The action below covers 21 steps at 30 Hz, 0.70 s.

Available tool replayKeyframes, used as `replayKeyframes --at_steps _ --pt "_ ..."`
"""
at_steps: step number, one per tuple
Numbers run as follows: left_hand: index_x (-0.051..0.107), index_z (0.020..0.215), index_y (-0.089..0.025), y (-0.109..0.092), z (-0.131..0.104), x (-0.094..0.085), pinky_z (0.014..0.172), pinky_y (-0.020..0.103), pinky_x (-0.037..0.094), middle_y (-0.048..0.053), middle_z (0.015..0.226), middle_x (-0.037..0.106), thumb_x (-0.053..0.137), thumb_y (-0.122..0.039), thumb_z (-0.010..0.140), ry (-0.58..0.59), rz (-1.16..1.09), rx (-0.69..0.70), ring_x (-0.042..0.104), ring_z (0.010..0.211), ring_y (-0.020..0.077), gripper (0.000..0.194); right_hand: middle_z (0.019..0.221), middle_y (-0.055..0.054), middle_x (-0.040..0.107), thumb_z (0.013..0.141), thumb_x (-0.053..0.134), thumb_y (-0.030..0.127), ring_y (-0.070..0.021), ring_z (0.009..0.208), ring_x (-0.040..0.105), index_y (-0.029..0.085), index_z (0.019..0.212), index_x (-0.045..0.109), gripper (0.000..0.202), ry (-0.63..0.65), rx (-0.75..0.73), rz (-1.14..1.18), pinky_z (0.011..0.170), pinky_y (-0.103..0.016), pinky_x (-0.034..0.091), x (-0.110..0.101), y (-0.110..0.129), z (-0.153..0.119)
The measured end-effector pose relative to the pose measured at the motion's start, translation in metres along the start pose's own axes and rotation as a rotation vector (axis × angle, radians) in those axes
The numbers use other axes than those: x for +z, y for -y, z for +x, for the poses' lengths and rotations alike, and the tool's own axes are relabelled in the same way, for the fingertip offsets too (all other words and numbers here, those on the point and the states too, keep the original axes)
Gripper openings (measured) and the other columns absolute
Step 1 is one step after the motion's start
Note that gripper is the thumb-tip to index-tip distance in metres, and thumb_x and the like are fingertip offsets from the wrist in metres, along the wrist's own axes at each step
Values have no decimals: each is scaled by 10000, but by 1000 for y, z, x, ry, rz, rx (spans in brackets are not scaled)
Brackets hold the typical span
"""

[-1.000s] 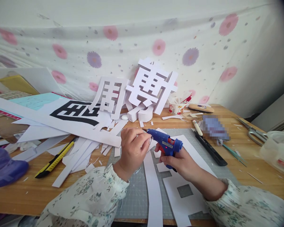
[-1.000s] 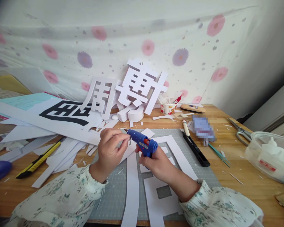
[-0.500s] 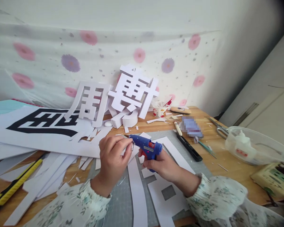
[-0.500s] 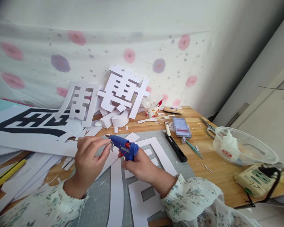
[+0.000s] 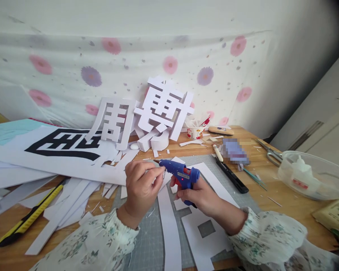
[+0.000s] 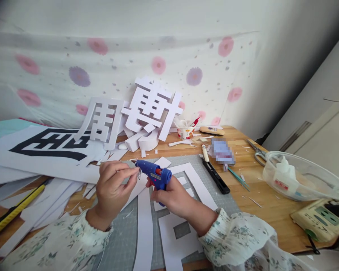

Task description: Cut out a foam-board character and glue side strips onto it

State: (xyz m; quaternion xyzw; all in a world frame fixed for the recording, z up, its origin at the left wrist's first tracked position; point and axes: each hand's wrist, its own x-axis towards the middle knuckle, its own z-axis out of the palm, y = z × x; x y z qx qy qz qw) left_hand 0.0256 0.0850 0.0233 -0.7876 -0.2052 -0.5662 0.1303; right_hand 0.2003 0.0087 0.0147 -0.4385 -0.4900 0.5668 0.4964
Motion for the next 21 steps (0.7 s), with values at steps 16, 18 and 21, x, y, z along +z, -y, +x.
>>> replayKeyframes --at_steps 16,18,21 --pt "652 959 -238 -8 0 -2 766 378 466 4 819 641 692 -94 850 -8 -10 -85 593 778 176 185 777 24 564 664 673 249 -126 649 511 199 957 622 301 -1 -35 -47 633 -300 395 -2 -4 -3" --pt "649 914 -234 -7 -1 -3 764 374 465 2 806 642 686 -98 857 3 -28 -103 589 777 176 152 796 14 569 682 664 253 -137 679 522 198 963 621 289 -6 -59 -101 639 -301 394 -3 -5 -3" --pt "633 868 -230 -7 -1 -3 771 376 461 6 805 648 664 -103 872 23 -47 -129 588 784 182 130 784 14 564 712 646 252 -134 668 508 199 976 608 272 4 -90 -173 626 -295 383 -5 -7 -2"
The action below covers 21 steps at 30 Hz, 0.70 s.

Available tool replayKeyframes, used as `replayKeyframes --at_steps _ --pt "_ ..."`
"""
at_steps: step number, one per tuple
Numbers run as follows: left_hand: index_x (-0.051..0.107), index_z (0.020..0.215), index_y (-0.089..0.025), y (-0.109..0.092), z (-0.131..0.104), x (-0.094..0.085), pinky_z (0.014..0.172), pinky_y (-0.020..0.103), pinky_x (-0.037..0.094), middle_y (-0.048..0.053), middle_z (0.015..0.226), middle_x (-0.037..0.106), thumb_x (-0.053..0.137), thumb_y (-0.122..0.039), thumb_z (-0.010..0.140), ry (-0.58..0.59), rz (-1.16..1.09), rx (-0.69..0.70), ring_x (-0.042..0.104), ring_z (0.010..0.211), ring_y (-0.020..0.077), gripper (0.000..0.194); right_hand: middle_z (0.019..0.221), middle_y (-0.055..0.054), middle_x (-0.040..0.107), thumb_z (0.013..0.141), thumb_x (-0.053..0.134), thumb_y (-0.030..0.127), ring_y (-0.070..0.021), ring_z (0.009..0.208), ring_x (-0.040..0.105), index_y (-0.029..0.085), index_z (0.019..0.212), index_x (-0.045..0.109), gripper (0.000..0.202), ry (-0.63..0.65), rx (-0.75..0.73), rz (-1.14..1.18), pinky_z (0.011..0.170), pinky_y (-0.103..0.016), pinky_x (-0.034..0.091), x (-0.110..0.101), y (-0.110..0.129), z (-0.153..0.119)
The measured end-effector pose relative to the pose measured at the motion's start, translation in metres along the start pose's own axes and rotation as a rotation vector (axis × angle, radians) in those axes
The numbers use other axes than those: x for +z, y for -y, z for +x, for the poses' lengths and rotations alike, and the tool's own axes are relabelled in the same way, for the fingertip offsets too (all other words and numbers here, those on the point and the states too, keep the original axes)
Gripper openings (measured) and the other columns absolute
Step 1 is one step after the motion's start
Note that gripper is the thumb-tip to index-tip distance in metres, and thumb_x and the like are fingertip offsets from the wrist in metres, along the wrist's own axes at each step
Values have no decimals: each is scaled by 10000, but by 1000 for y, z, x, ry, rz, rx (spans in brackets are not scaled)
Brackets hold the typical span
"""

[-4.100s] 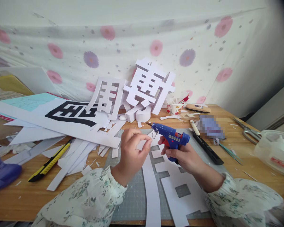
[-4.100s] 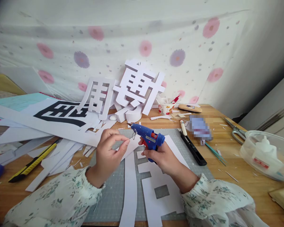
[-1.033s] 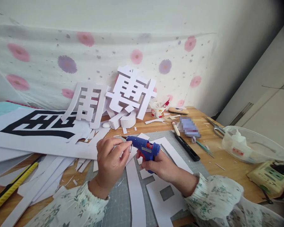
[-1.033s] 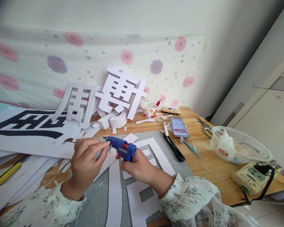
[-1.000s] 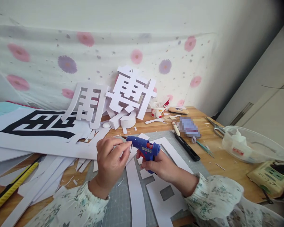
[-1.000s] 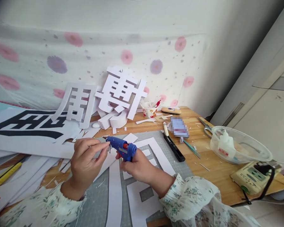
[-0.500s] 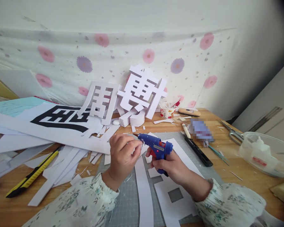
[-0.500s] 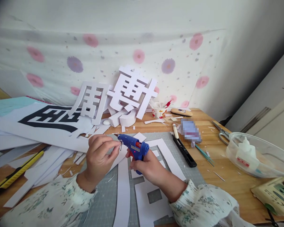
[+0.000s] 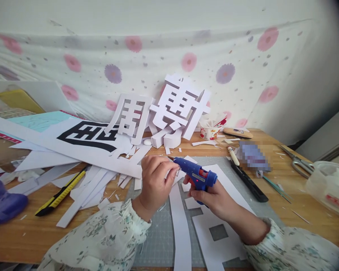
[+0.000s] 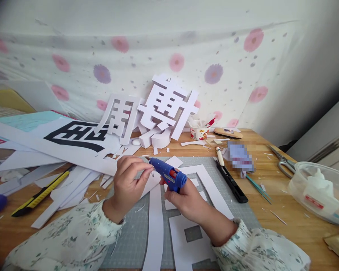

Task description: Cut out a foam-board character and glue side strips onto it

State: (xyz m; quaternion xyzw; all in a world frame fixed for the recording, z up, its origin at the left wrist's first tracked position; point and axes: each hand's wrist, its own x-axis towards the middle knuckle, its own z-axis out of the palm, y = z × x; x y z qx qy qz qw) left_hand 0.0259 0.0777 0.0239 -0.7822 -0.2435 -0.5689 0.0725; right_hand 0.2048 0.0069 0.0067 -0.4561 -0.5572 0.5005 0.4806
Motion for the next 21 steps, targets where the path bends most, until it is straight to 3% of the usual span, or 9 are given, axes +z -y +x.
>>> replayKeyframes --at_steps 6,21 --pt "585 834 -223 0 0 1 778 393 441 15 797 655 603 -91 874 65 47 -8 600 790 199 139 770 14 568 753 632 223 -144 683 508 206 1017 590 268 19 -70 -68 632 -298 395 -2 -1 0" --pt "516 777 -225 -3 -2 1 753 397 399 4 743 626 581 -71 810 73 88 21 578 743 202 170 721 22 558 711 656 262 -132 632 488 193 960 620 261 -21 4 -2 610 -296 375 2 6 1"
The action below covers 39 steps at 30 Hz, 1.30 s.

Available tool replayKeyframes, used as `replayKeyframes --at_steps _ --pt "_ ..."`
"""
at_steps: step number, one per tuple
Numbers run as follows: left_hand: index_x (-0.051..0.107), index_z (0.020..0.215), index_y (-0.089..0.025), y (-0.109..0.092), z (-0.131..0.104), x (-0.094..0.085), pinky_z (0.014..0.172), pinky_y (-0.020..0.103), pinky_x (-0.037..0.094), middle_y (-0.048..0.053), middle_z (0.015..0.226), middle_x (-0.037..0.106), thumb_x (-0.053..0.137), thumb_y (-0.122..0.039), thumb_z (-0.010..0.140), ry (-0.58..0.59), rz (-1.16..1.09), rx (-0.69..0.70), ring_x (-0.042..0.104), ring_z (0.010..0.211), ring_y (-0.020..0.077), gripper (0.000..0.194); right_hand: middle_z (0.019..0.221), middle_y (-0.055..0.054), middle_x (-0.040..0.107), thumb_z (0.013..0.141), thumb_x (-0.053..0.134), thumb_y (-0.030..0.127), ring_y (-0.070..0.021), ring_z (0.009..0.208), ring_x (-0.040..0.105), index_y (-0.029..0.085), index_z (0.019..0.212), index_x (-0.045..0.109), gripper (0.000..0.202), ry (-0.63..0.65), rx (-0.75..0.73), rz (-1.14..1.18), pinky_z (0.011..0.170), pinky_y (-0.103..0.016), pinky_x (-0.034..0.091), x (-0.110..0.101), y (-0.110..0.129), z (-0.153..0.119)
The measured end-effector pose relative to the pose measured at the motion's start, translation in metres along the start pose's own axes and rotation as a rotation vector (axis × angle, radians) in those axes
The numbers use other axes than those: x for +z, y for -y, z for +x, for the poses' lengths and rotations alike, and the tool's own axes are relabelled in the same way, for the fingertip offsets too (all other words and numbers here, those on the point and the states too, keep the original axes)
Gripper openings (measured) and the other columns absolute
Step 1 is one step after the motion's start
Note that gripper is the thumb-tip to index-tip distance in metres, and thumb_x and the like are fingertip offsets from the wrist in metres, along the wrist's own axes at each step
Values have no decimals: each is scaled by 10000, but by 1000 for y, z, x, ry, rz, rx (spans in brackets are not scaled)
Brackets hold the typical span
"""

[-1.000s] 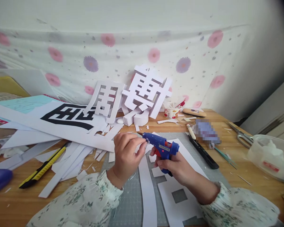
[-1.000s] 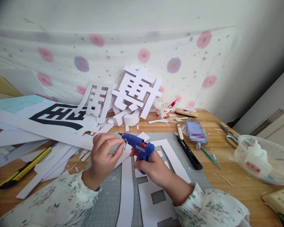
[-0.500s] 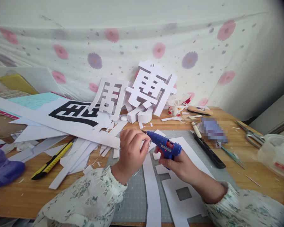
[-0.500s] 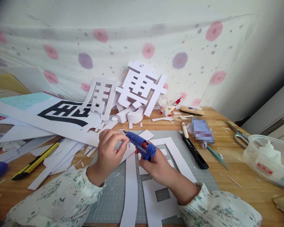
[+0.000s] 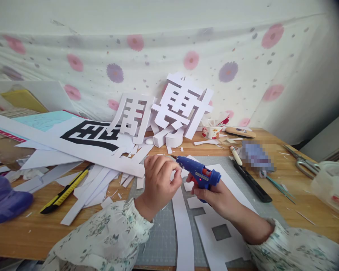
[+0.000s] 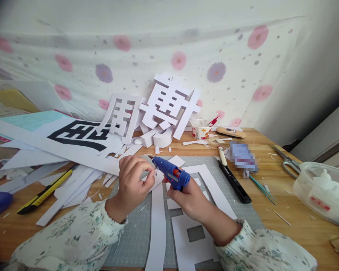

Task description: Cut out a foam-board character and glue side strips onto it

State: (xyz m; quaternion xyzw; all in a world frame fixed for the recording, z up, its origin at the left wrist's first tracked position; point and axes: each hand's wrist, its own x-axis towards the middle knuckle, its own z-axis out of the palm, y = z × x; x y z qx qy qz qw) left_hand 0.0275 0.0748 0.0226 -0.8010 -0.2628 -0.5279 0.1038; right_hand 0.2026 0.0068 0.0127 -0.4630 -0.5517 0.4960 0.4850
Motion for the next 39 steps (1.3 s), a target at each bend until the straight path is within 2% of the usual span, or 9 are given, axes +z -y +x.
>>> replayKeyframes --at_steps 8,10,14,18,21,30,33,36,39 --pt "553 774 -220 12 4 -4 798 386 409 5 745 641 547 -146 890 -2 -37 -137 591 760 194 138 823 -3 620 671 743 260 -158 687 596 217 937 657 284 -184 1 144 598 -293 438 -11 -3 2" --pt "571 745 -219 24 7 -5 812 396 403 22 758 666 517 -216 922 158 -6 -270 598 792 212 186 902 -11 648 690 753 262 -140 665 595 226 932 661 262 -274 -49 185 612 -300 469 -18 -3 4" --pt "600 649 -228 47 7 -5 721 357 396 0 676 676 567 -298 888 682 11 -433 605 694 203 252 889 2 650 711 753 268 -91 558 507 223 888 657 206 -433 -118 261 647 -325 530 -33 1 9" --pt "660 782 -239 50 -2 -1 622 318 379 16 786 716 698 -358 787 872 11 -475 640 707 225 124 796 13 635 703 771 298 -75 507 480 207 843 654 203 -514 -135 331 574 -288 519 -42 5 13" --pt "666 910 -245 41 -7 2 638 322 393 52 934 717 778 -394 703 947 23 -481 660 832 283 279 757 22 635 708 781 309 -68 483 480 207 833 646 210 -520 -145 350 547 -267 503 -45 5 13" --pt "642 1083 -233 44 -16 12 753 378 445 113 1055 682 829 -341 583 965 -17 -563 641 997 366 545 719 30 617 726 756 343 -64 455 450 205 813 635 204 -458 -128 381 534 -271 498 -46 4 13" --pt "652 942 -221 50 -16 15 718 362 442 93 981 682 816 -351 580 935 -85 -618 640 933 338 418 687 35 595 732 744 355 -66 448 434 208 764 620 195 -426 -137 370 540 -277 502 -46 4 13" --pt "594 729 -223 52 -12 14 620 334 412 35 762 642 690 -351 711 909 -191 -677 613 742 263 161 656 34 570 744 739 371 -66 444 421 202 688 600 226 -393 -131 351 551 -284 506 -46 5 11" --pt "530 705 -228 49 -5 9 588 318 414 14 726 609 554 -369 821 851 -325 -726 586 697 223 184 632 30 561 734 751 382 -68 436 410 199 663 593 252 -383 -130 363 546 -288 503 -46 6 10"
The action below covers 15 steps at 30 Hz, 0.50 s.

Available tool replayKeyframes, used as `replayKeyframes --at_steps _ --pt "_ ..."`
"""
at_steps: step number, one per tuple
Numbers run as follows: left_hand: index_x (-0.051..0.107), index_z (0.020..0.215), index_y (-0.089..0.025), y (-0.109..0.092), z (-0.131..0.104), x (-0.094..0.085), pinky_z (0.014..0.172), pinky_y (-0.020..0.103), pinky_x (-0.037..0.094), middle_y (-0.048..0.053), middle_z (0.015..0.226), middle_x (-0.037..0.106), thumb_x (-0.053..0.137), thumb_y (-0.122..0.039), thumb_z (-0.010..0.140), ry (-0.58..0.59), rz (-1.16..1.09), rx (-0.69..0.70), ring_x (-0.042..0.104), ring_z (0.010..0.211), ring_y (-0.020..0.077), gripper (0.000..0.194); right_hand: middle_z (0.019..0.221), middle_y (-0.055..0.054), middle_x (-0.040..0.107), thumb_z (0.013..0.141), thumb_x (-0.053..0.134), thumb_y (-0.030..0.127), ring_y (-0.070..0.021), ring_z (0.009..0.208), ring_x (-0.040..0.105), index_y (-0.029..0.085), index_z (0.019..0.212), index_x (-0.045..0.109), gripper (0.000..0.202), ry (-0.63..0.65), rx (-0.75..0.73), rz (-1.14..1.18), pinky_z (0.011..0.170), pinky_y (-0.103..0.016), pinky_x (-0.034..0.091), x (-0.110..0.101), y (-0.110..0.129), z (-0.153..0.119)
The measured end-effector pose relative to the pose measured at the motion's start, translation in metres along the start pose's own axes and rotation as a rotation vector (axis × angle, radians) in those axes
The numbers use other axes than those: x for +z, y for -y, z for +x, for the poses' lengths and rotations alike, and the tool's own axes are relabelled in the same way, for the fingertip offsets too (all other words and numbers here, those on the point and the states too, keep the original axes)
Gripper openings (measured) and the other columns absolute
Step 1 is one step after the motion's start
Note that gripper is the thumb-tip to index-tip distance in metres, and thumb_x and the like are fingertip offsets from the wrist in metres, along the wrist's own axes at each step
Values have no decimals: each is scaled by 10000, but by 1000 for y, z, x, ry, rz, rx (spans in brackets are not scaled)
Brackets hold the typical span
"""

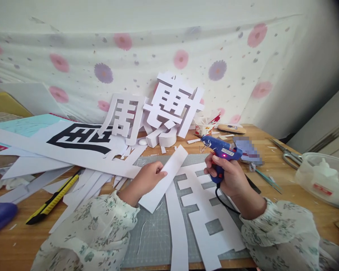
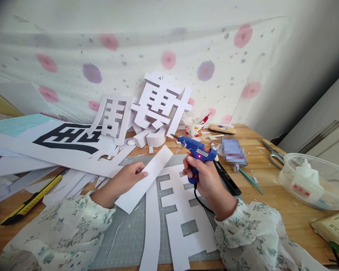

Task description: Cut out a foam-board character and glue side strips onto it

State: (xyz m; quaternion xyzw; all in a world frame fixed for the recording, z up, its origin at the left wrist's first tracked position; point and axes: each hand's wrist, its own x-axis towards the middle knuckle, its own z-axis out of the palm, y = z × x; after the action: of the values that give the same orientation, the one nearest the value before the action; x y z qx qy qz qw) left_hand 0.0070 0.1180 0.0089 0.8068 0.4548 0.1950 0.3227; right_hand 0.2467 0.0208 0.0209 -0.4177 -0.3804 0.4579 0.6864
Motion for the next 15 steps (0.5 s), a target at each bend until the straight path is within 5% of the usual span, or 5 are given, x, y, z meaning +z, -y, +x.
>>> replayKeyframes --at_steps 4,8,15 --pt "561 931 -221 -10 -6 0 674 341 496 44 910 673 464 -455 902 -1 -323 18 633 805 221 255 584 41 527 723 756 370 -78 432 402 201 668 604 234 2 -21 2 558 -307 506 2 1 -3" --pt "617 1025 -228 -18 -12 8 736 341 504 45 954 717 676 -508 808 51 -917 -39 649 830 216 359 529 49 507 729 749 358 -94 438 420 204 679 626 204 -18 -95 -65 564 -313 485 0 -2 -8" --pt "676 977 -228 -27 -19 15 754 347 517 42 911 741 791 -479 745 82 -1172 -80 675 821 225 361 523 32 543 756 759 344 -147 507 513 222 710 643 175 -72 -182 -199 543 -321 463 -9 -11 -14"
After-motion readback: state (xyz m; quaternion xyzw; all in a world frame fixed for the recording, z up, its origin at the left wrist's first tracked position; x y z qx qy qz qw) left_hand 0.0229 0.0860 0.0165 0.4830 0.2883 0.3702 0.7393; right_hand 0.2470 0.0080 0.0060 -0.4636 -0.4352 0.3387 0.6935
